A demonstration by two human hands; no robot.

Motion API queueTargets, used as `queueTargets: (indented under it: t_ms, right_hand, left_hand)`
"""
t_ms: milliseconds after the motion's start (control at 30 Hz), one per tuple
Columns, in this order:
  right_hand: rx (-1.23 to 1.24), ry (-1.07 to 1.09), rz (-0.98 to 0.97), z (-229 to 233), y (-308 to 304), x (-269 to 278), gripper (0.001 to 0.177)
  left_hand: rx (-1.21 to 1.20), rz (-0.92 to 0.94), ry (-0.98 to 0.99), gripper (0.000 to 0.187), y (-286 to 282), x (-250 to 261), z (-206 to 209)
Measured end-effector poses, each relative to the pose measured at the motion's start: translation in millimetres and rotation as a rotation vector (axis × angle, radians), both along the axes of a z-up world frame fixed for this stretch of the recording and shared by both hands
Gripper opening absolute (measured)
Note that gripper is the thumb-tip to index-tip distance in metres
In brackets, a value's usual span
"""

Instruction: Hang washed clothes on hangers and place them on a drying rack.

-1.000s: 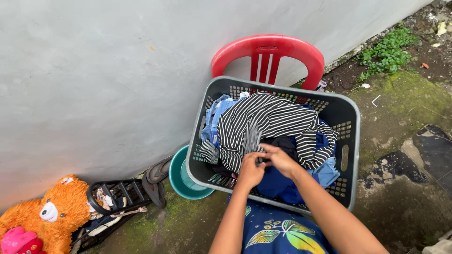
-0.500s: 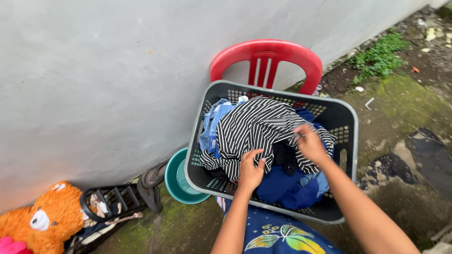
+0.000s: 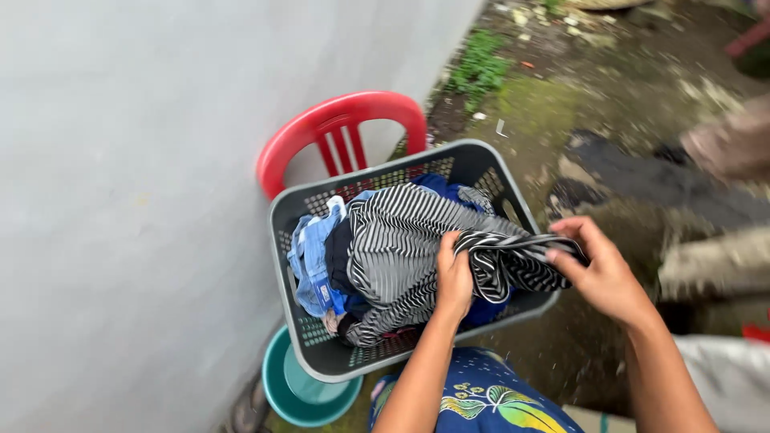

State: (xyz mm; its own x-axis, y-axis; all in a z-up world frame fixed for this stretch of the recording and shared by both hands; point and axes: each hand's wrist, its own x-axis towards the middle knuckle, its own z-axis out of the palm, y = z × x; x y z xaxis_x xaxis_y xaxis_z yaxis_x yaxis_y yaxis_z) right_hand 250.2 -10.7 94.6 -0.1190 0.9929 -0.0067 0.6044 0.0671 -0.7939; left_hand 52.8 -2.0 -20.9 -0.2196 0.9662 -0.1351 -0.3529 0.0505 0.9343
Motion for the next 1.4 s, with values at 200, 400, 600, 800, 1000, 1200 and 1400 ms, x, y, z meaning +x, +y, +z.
queueTargets:
  t_ms: [200,400,600,800,1000,1200,1400]
  right_hand:
    - [-0.173,-0.267,-0.132,-73,-115,17,0.048]
    - [-0.034,0.561,-0.776,-54,-257,-8,0.03]
    - [0.313,0.432,-1.288,-49,-432,29,0.013]
    - [0.251,0.174,-1.817,48,-542,-12,0.011]
    - [0.218,-0.497,-1.777,73,-653,-22,0.052]
    - [-0.025,-0.79,-1.694,90,-760,-30,0.064]
    - [0.413,-0.312,-1.793,79,-823,-57,0.026]
  left_hand:
    - [-0.05,-0.655,-0.568,0.035,-69,22,32]
    - [-0.116,-0.988,-0.789,0.035,-154,50,79]
    - [-0.245,-1.295,-0.748,0.046,-244,98,111]
    - [0.403,-1.661,-0.065,0.041,-329,132,133]
    - [0.968,-1.453,0.329,0.02,-409,170,153]
    - [0.964,-1.458,0.545,0.042,-473,215,163]
    - [1.231,-1.449,0.758,0.051,-472,229,205]
